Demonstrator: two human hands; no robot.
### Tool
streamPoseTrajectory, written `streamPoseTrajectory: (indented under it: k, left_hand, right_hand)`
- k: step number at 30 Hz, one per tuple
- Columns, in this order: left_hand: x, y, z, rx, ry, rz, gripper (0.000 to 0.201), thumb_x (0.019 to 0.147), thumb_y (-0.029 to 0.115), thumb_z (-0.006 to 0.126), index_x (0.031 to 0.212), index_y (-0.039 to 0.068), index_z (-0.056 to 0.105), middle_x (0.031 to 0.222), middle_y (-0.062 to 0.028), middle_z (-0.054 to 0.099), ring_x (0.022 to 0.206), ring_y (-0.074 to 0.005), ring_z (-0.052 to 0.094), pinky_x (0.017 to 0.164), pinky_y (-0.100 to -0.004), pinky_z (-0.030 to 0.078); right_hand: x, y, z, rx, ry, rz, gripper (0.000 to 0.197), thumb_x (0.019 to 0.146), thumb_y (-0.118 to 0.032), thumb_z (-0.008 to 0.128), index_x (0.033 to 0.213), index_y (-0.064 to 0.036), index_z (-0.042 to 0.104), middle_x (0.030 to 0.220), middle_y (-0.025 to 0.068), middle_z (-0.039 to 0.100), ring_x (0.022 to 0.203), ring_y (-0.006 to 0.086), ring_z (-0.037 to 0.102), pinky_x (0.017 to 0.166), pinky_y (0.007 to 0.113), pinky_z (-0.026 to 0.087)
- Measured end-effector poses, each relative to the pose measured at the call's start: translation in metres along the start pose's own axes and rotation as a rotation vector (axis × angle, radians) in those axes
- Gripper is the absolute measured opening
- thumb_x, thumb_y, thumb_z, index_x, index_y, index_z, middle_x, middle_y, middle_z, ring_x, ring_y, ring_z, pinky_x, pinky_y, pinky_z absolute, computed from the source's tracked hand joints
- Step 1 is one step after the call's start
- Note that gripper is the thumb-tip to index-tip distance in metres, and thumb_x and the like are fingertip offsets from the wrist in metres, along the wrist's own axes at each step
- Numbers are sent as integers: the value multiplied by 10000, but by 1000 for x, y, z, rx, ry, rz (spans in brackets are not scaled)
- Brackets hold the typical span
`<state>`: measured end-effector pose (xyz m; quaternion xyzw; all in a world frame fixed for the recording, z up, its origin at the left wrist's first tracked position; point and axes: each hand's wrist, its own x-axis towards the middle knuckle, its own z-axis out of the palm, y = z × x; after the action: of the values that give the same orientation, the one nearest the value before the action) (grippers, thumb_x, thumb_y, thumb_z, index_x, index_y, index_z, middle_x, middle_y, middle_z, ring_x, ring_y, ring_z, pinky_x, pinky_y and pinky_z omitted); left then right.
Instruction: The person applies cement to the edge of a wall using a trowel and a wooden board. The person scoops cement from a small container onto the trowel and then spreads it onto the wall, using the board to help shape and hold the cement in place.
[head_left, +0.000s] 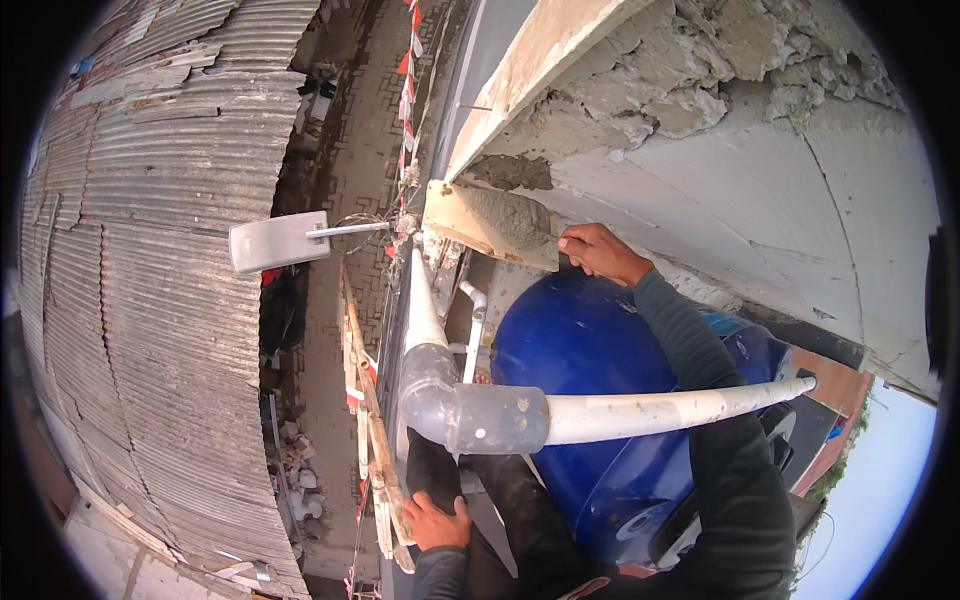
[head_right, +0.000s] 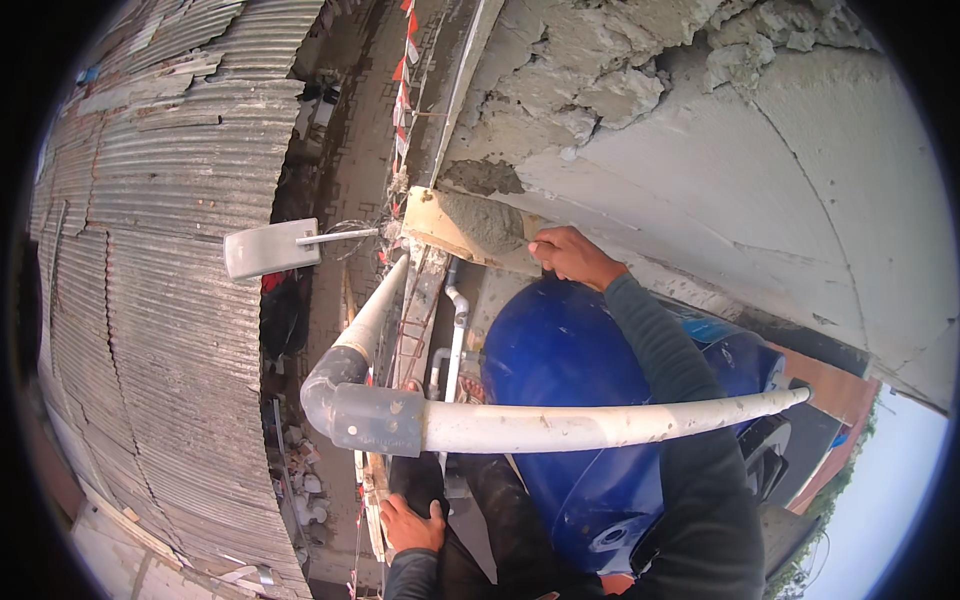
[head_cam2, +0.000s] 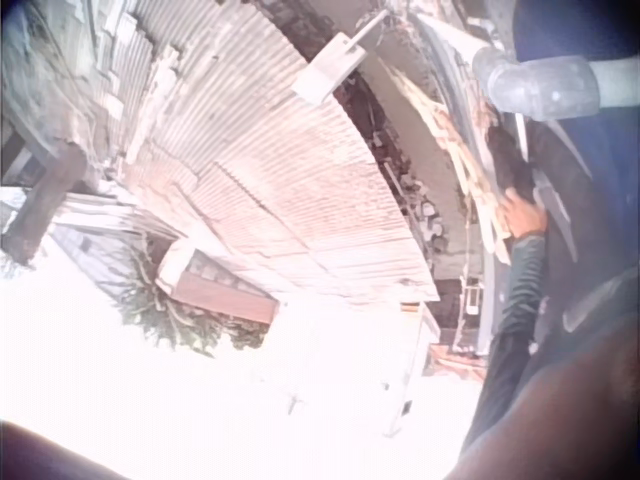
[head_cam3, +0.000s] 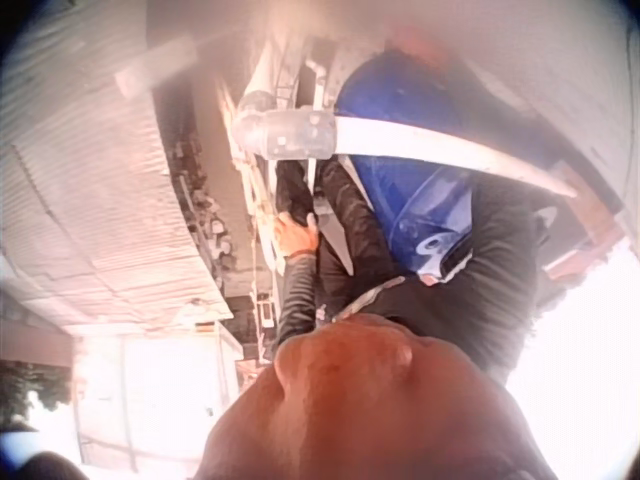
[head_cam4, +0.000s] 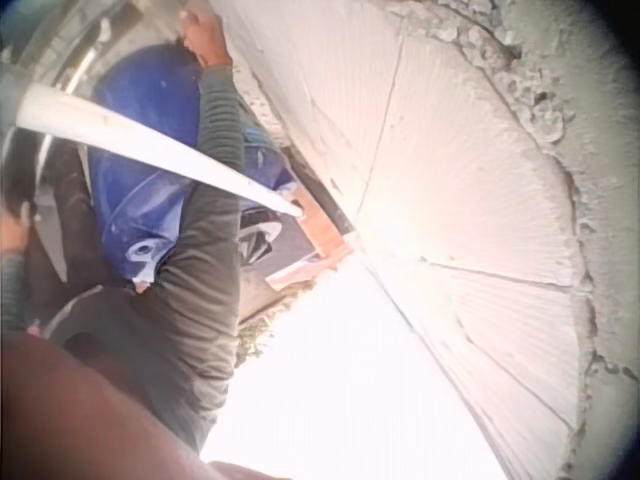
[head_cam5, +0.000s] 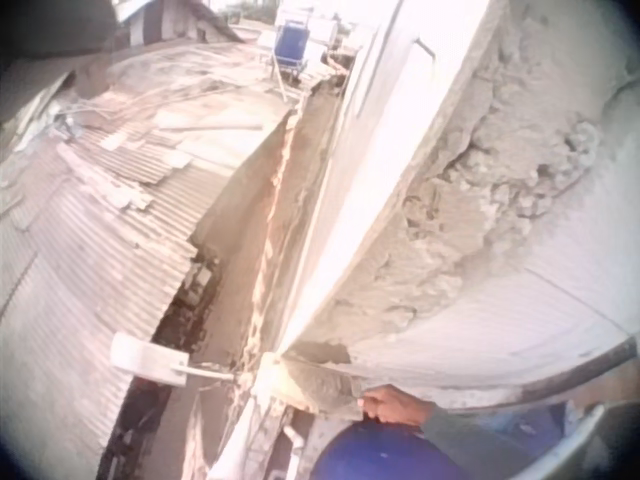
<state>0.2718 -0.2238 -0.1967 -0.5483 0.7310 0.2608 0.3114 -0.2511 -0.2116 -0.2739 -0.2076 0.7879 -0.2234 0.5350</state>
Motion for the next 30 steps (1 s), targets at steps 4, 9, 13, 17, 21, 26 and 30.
streamPoseTrajectory:
  k: [4,9,13,17,21,26,30]
  left_hand:
    - [-2,-1,1,-1,10,-12,594,749,369,822,1068,24,458,1131,-207,490,1107,-428,533,866,-551,528]
    - [-1,-4,5,-6,14,-1,602,743,368,832,1070,25,460,1128,-208,491,1119,-432,534,883,-548,524]
    - [-3,-7,7,-23,12,-11,602,738,351,841,1070,19,465,1125,-218,489,1134,-443,527,894,-545,520]
    - [-6,-8,12,-24,12,-17,596,737,345,843,1062,3,478,1118,-233,487,1135,-454,520,917,-546,506]
    - [-8,-10,12,-39,30,-6,592,740,343,839,1059,-11,488,1110,-241,488,1127,-463,517,935,-551,489]
    - [-9,-14,14,-38,32,5,586,740,341,835,1054,-15,492,1100,-248,493,1117,-470,515,931,-555,483]
    - [-8,-12,8,-66,39,6,572,742,334,828,1044,-17,493,1095,-251,494,1115,-474,513,926,-555,481]
  right_hand:
    - [-4,-6,-3,-28,47,-48,350,1040,-319,542,976,11,641,757,60,571,588,142,503,573,357,457]
    - [-7,-2,-1,-22,12,-56,367,1045,-318,539,906,12,616,756,72,585,583,151,521,563,364,454]
    - [19,15,28,51,-35,87,329,1060,-286,512,958,6,626,769,76,588,578,136,525,514,329,432]
    - [57,53,50,1,16,126,364,1058,-314,499,936,11,609,787,93,592,581,154,535,495,353,434]
    - [70,73,57,120,103,187,370,1045,-310,502,868,2,592,774,94,586,583,159,538,476,364,426]
    - [78,81,54,162,151,223,356,1012,-287,526,804,-2,574,718,89,562,535,161,523,436,349,407]
    - [102,72,56,193,103,115,358,984,-282,546,765,0,555,683,97,564,495,169,528,422,363,410]
